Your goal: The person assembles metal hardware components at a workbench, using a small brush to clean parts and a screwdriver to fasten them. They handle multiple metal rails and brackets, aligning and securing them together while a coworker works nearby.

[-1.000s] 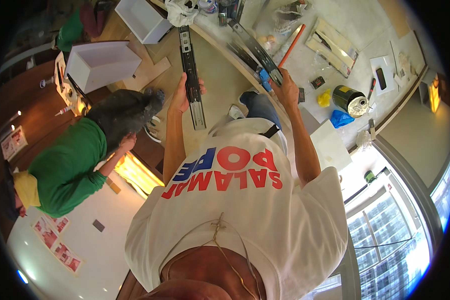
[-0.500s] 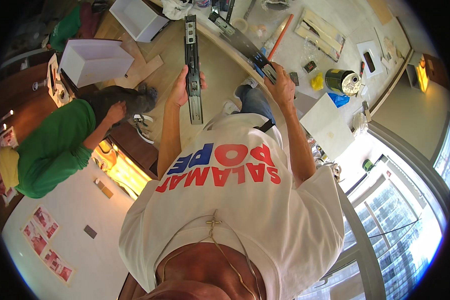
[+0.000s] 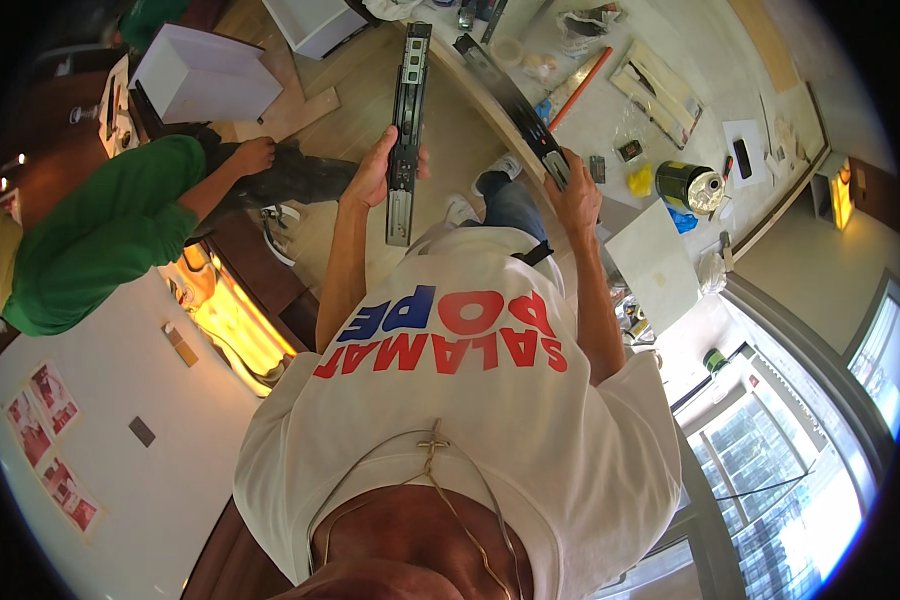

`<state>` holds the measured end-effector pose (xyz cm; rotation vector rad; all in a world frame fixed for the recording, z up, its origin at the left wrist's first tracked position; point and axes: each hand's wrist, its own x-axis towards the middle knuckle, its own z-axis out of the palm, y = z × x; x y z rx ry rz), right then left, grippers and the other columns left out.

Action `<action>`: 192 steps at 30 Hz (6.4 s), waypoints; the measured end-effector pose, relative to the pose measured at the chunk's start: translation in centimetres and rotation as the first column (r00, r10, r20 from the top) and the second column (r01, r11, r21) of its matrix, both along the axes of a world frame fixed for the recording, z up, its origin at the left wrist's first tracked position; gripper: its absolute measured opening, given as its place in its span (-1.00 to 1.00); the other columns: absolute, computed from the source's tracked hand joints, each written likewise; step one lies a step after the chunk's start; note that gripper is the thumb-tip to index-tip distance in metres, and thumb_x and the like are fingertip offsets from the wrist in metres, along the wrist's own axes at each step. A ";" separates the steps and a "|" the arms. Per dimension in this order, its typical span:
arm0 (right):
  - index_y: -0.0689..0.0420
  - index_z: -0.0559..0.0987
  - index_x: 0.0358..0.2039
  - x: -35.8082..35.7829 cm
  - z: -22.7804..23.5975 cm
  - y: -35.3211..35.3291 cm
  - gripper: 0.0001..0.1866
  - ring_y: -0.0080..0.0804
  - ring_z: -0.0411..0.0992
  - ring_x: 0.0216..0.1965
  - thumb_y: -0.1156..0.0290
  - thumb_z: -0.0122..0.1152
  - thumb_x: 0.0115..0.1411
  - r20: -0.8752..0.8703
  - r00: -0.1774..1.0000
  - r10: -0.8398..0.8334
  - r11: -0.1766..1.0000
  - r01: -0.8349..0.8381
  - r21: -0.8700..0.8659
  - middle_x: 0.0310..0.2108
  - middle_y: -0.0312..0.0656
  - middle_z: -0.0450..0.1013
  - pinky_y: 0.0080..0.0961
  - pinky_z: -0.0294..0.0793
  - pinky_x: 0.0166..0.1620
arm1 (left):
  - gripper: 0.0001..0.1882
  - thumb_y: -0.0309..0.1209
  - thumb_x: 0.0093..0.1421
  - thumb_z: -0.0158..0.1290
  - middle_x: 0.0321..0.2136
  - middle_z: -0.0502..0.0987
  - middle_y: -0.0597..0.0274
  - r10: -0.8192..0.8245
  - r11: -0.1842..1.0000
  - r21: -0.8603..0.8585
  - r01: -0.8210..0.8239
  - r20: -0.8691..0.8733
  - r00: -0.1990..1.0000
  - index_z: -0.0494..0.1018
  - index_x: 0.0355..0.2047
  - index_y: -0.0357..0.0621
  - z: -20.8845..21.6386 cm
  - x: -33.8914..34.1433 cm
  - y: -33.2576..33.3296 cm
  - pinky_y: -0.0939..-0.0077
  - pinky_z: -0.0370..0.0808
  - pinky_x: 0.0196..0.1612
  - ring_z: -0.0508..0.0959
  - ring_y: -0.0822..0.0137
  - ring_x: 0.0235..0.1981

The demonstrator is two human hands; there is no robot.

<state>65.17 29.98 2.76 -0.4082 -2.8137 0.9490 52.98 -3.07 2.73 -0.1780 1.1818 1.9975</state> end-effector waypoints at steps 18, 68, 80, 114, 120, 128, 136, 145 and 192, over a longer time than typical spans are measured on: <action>0.01 0.43 0.13 3.1 -2.4 -0.5 -0.42 0.04 0.57 -0.14 0.30 0.36 0.06 0.041 0.999 -0.026 1.000 0.025 0.009 -0.13 0.03 0.56 -0.15 0.54 -0.09 | -0.46 0.04 0.46 -0.24 -0.45 0.53 0.16 -0.164 0.950 -0.303 0.080 -0.263 0.951 0.43 -0.27 -0.25 2.5 2.3 0.7 0.45 0.56 -0.34 0.56 0.36 -0.49; -0.02 0.43 0.15 6.6 -5.2 0.1 -0.37 0.05 0.57 -0.11 0.23 0.41 0.05 0.159 0.987 0.006 1.000 -0.004 -0.014 -0.16 0.04 0.58 -0.14 0.53 -0.07 | -0.51 0.06 0.46 -0.27 -0.43 0.55 0.16 -0.079 0.969 -0.226 0.098 0.092 0.993 0.35 -0.15 -0.15 -2.0 6.9 -2.0 0.41 0.63 -0.36 0.59 0.36 -0.49; 0.06 0.44 0.14 7.5 -4.8 0.3 -0.39 0.08 0.55 -0.09 0.28 0.36 0.05 0.166 0.985 -0.042 0.993 0.060 -0.103 -0.11 0.08 0.56 -0.14 0.50 -0.03 | -0.50 0.12 0.43 -0.23 -0.45 0.55 0.21 -0.128 0.960 -0.235 0.151 0.110 0.986 0.35 -0.16 -0.10 -1.8 8.1 -1.6 0.44 0.57 -0.40 0.58 0.35 -0.51; 0.14 0.43 0.12 10.6 -3.7 0.4 -0.39 -0.01 0.57 -0.12 0.28 0.40 0.05 0.004 0.891 -0.454 0.867 0.442 -0.230 -0.14 0.08 0.56 -0.23 0.51 -0.04 | -0.63 -0.34 0.37 -0.02 -0.20 0.54 0.02 -0.385 0.922 -0.013 0.386 -0.090 0.918 0.24 0.11 -0.19 -0.8 6.0 3.1 0.29 0.58 -0.11 0.62 0.23 -0.25; 0.22 0.39 0.04 8.9 -1.2 -0.5 -0.42 -0.28 0.51 -0.22 0.36 0.43 0.04 -0.161 0.842 -0.516 0.828 0.441 -0.347 -0.25 0.00 0.53 -0.35 0.50 -0.10 | -0.65 -0.29 0.39 -0.03 -0.21 0.55 0.02 -0.367 0.921 0.099 0.377 -0.105 0.924 0.26 0.09 -0.18 -0.1 4.9 3.8 0.33 0.58 -0.16 0.62 0.23 -0.27; 0.18 0.34 -0.03 5.7 0.6 -0.6 -0.50 -0.49 0.42 -0.46 0.38 0.33 0.06 -0.015 0.883 -0.468 0.602 0.306 -0.738 -0.45 -0.22 0.47 -0.51 0.43 -0.38 | -0.66 -0.27 0.35 0.03 -0.27 0.58 0.04 -0.291 0.943 0.135 0.303 -0.098 0.952 0.33 0.02 -0.20 1.5 3.4 5.8 0.34 0.60 -0.20 0.64 0.21 -0.33; 0.10 0.37 -0.20 5.6 0.7 -2.1 -0.63 -0.53 0.46 -0.56 0.03 0.10 0.37 0.057 0.863 -0.502 0.370 0.274 -0.888 -0.50 -0.22 0.49 -0.60 0.45 -0.49 | -0.60 -0.25 0.35 0.02 -0.25 0.56 0.05 -0.323 0.930 0.145 0.337 -0.114 0.940 0.28 0.10 -0.17 0.8 3.7 5.1 0.34 0.60 -0.19 0.64 0.22 -0.30; 0.12 0.37 -0.21 4.0 -0.2 -2.1 -0.66 -0.51 0.48 -0.57 0.07 0.03 0.42 -0.062 0.904 -0.424 0.552 0.204 -0.808 -0.49 -0.19 0.50 -0.62 0.48 -0.51 | -0.62 -0.28 0.34 0.04 -0.28 0.56 0.03 -0.307 0.933 0.159 0.323 -0.113 0.945 0.26 0.06 -0.15 0.4 3.7 3.9 0.33 0.62 -0.23 0.64 0.20 -0.34; 0.18 0.48 -0.34 1.4 0.7 -3.9 -0.62 -0.60 0.41 -0.61 0.08 0.10 0.39 0.044 0.901 -0.432 0.591 0.320 -0.741 -0.62 -0.31 0.38 -0.58 0.36 -0.56 | -0.64 -0.11 0.40 -0.01 -0.33 0.59 0.06 -0.047 0.995 0.078 0.056 -0.112 0.993 0.28 -0.02 -0.12 -1.2 1.5 4.9 0.32 0.69 -0.31 0.66 0.26 -0.41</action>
